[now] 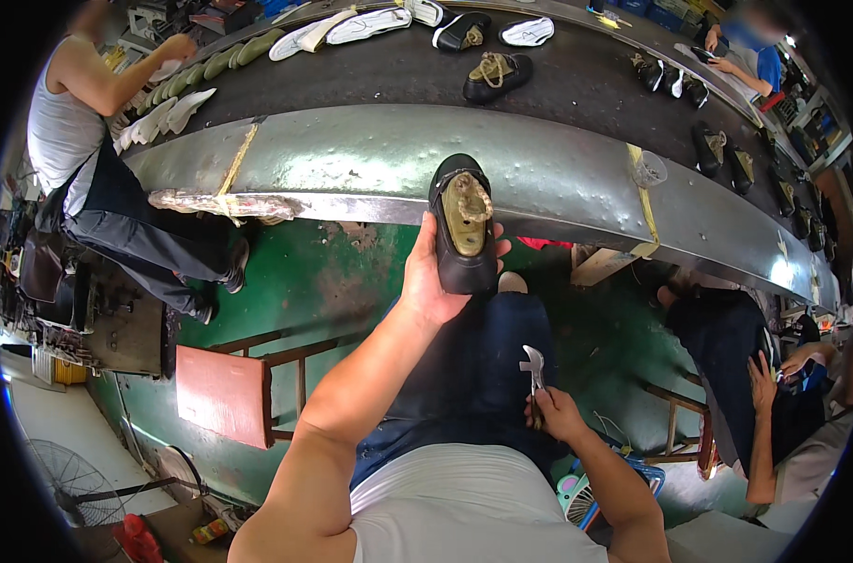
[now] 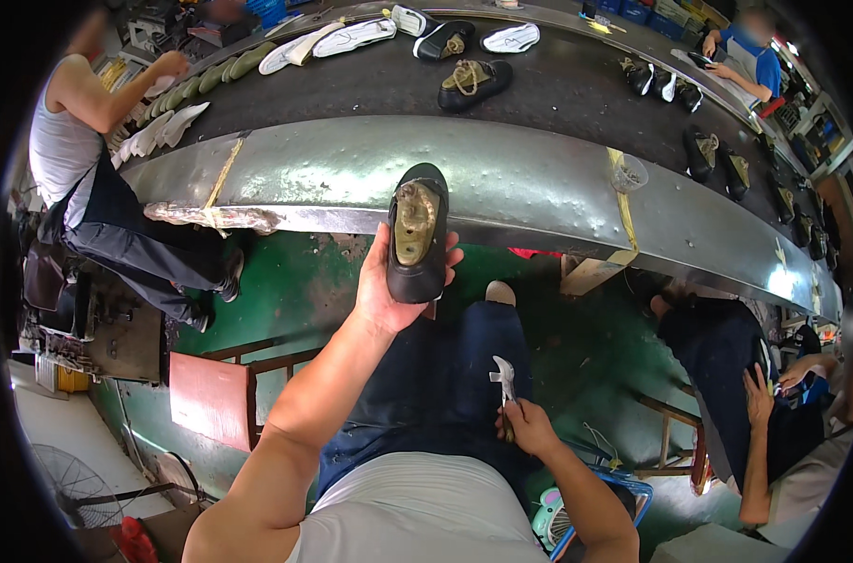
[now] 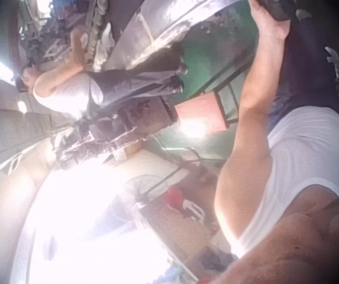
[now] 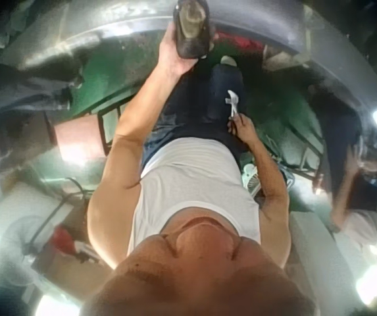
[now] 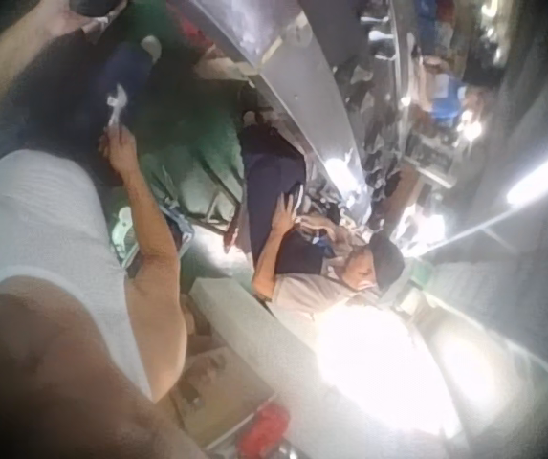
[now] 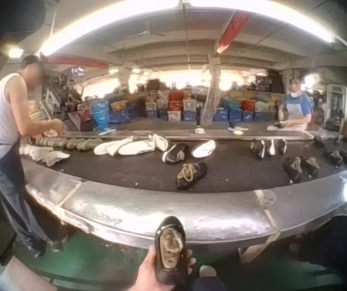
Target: Assembling and inspecting shoes on a factory conveyor belt, using pliers to pull and secure the shoe upper to the sole.
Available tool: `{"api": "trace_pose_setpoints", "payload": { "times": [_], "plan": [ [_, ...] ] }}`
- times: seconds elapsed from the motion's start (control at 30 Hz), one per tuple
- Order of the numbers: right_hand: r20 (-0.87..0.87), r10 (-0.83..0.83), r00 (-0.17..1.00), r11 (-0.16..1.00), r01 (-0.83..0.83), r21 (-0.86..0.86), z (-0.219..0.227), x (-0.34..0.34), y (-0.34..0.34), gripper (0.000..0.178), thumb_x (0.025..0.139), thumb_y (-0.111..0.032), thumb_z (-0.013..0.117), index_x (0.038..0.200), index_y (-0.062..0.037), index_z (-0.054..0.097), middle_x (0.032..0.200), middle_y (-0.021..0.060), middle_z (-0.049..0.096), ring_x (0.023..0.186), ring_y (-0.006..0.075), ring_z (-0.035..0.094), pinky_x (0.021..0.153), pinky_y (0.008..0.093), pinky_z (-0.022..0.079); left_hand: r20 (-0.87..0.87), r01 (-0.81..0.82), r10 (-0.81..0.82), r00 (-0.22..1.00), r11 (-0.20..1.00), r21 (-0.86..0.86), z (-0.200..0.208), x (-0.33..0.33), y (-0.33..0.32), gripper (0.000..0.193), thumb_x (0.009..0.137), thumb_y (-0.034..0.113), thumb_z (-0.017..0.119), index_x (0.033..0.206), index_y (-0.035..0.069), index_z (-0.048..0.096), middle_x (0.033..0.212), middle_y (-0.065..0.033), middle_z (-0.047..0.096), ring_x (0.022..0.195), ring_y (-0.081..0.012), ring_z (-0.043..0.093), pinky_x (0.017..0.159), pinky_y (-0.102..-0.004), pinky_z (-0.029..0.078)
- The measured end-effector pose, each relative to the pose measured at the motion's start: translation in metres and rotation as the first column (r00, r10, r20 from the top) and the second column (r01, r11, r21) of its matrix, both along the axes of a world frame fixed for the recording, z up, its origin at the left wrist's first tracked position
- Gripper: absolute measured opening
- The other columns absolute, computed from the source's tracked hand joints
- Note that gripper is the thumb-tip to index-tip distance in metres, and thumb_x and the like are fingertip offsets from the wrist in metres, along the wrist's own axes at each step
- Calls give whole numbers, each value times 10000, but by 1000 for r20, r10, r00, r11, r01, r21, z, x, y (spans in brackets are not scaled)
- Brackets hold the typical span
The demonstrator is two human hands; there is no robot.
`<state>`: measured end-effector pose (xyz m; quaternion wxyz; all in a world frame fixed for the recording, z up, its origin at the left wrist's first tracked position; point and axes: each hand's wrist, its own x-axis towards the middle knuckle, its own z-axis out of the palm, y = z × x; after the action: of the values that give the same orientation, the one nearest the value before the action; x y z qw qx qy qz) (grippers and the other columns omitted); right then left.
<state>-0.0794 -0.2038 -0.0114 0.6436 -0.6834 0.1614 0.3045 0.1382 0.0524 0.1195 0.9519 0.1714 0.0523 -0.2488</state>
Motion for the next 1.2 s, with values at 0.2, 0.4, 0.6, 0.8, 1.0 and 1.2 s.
{"api": "trace_pose_setpoints", "payload": {
  "times": [0.2,0.4,0.6,0.8,1.0,1.2],
  "plan": [
    [-62,-59,996,994,64,87,-2,2,0,354,1065,-274,430,1017,41,584,829,124,663,662,193,655,627,320,534,124,-69,37,992,961,268,5,36,7,628,1051,548,288,1402,67,489,1257,-183,625,1075,-357,637,909,-485,550],
    [-129,-102,986,982,121,146,1,4,-11,350,1071,-264,422,1045,46,582,856,139,666,693,217,662,651,340,542,237,-91,34,971,968,236,40,165,13,670,1026,581,336,1354,30,529,1206,-194,650,1054,-334,653,961,-438,521],
    [-228,-123,966,985,147,92,17,13,-15,353,1074,-260,420,1077,55,578,890,151,670,728,242,672,683,353,552,598,-650,-255,760,-325,687,15,318,9,797,978,582,482,1393,-93,394,1348,-287,547,1245,-381,568,1052,-435,453],
    [-235,-167,958,977,192,92,7,5,-24,383,1074,-291,417,1091,56,578,911,152,676,755,252,683,705,362,560,331,-518,-478,813,-335,787,11,360,2,704,934,409,635,1450,-15,412,1373,-243,557,1272,-378,541,1078,-424,426],
    [-258,-106,960,994,105,-16,21,20,-18,393,1070,-299,427,1055,53,600,888,132,694,760,224,700,684,340,567,778,-815,-283,561,-351,460,-9,336,5,671,903,359,686,1406,-30,471,1396,-255,528,1289,-377,520,1092,-406,417],
    [-64,526,848,682,-465,-565,47,44,-18,375,972,-402,595,994,-31,644,847,153,707,728,318,698,662,408,551,584,-648,-405,703,-29,761,13,233,45,605,948,327,649,1415,-18,480,1434,-237,513,1348,-325,494,1110,-397,399]
  ]
}}
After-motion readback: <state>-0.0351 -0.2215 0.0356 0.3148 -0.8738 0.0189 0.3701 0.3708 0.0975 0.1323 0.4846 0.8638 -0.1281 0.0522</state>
